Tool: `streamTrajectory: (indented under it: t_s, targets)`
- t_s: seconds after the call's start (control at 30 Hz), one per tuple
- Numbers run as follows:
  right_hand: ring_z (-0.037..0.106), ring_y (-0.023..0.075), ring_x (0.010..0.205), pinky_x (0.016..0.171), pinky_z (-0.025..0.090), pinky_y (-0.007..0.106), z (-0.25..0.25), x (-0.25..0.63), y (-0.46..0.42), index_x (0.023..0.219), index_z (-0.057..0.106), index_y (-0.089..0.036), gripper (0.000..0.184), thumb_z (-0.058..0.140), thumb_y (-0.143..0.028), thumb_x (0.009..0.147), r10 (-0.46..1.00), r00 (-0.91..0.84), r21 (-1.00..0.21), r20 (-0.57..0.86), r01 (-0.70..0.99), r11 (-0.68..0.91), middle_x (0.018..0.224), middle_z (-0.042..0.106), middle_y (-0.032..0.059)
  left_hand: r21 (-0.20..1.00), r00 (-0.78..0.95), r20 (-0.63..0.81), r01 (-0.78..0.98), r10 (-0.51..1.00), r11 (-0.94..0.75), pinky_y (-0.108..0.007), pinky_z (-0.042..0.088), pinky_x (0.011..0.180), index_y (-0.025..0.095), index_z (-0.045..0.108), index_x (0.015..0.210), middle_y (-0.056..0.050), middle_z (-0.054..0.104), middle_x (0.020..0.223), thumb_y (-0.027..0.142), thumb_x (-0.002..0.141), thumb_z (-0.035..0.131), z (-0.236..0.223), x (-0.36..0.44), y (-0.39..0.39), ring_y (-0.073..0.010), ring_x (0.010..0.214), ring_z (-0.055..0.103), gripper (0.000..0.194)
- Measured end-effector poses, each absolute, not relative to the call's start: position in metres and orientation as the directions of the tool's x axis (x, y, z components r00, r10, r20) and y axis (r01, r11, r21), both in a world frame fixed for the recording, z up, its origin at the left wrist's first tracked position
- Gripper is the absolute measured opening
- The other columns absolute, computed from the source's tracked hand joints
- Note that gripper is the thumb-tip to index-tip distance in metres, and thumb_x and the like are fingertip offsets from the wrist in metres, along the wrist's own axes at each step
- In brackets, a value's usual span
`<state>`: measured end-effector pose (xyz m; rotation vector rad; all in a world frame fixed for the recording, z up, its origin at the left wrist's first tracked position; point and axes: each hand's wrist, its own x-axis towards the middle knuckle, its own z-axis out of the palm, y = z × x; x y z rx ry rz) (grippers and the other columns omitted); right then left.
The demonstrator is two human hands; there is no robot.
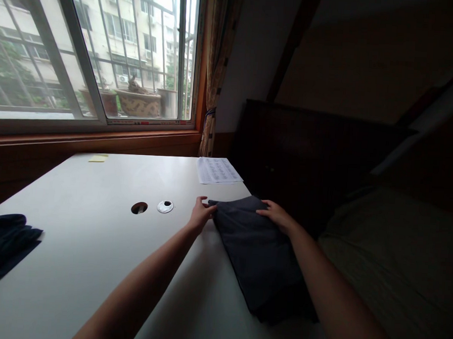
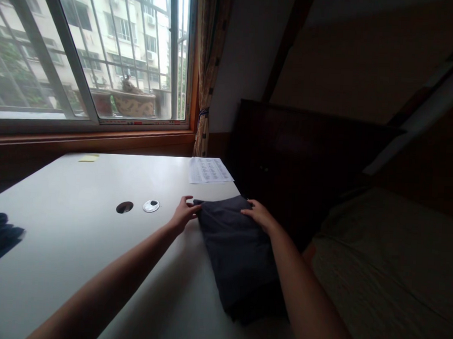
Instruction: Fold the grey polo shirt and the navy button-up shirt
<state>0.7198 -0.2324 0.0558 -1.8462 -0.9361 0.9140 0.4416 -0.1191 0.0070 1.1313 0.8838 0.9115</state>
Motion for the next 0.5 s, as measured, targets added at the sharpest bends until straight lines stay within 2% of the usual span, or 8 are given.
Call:
streamTrajectory:
  t_s: [0.2,0.4,0.5]
  targets:
    - [0.070,0.0258,0.098,0.081,0.059,0.036,0.064,0.734,-0.244,0.137,0.047,-0.024,0.069,0.078,-0.036,0.077,0.861,0.482,-0.924,-0.160,0.233,-0.302,0.124,0.067,0.0125,0.974,0.361,-0.089,-0.164,0.928,0.157,-0.027,0.053,0.072,0.024,0.038,0.135,-0.006,0.062,0.102,0.017,0.076,0.078,0.012,0.458,-0.120,-0.0160,0.081,0.064,0.072]
    - [0.071,0.0289,0.101,0.080,0.061,0.039,0.058,0.728,-0.268,0.144,0.038,-0.024,0.080,0.077,-0.049,0.079,0.862,0.428,-0.909,-0.273,0.179,-0.376,0.122,0.068,0.0145,0.940,0.418,-0.195,-0.177,0.887,0.291,-0.028,0.055,0.077,0.022,0.029,0.138,-0.006,0.059,0.101,0.024,0.079,0.079,0.009,0.457,-0.139,-0.0123,0.077,0.063,0.077]
    - [0.072,0.0307,0.100,0.079,0.061,0.039,0.060,0.727,-0.292,0.147,0.032,-0.024,0.090,0.079,-0.051,0.076,0.851,0.395,-0.888,-0.347,0.154,-0.434,0.118,0.070,0.0147,0.921,0.514,-0.227,-0.164,0.827,0.354,-0.030,0.058,0.072,0.025,0.028,0.140,-0.003,0.058,0.098,0.027,0.080,0.078,0.010,0.446,-0.169,-0.0115,0.071,0.063,0.078]
